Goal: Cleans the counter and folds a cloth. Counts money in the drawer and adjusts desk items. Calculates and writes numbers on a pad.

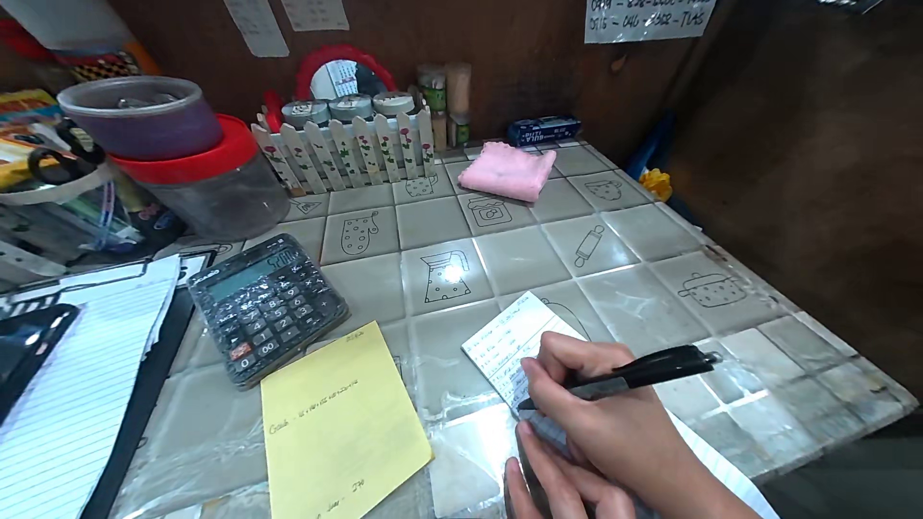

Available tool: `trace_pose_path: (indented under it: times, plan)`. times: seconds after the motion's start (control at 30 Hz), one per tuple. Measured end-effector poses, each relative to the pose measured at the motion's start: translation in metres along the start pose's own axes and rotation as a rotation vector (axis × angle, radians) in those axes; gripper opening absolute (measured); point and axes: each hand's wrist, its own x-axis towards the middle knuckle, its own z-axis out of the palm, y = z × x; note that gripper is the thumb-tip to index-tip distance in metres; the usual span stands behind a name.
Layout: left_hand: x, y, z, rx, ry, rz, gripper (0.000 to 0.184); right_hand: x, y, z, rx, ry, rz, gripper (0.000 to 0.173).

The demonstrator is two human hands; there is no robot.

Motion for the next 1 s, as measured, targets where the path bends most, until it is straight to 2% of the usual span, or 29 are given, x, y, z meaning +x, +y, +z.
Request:
trace_pose_path:
  times: [1.0]
  plan:
    - [-0.0002,-0.0012,-0.0006,0.0,-0.008,0.01,0.026,0.0006,-0.001,-0.0003,0.041,0.008,0.045,0.027]
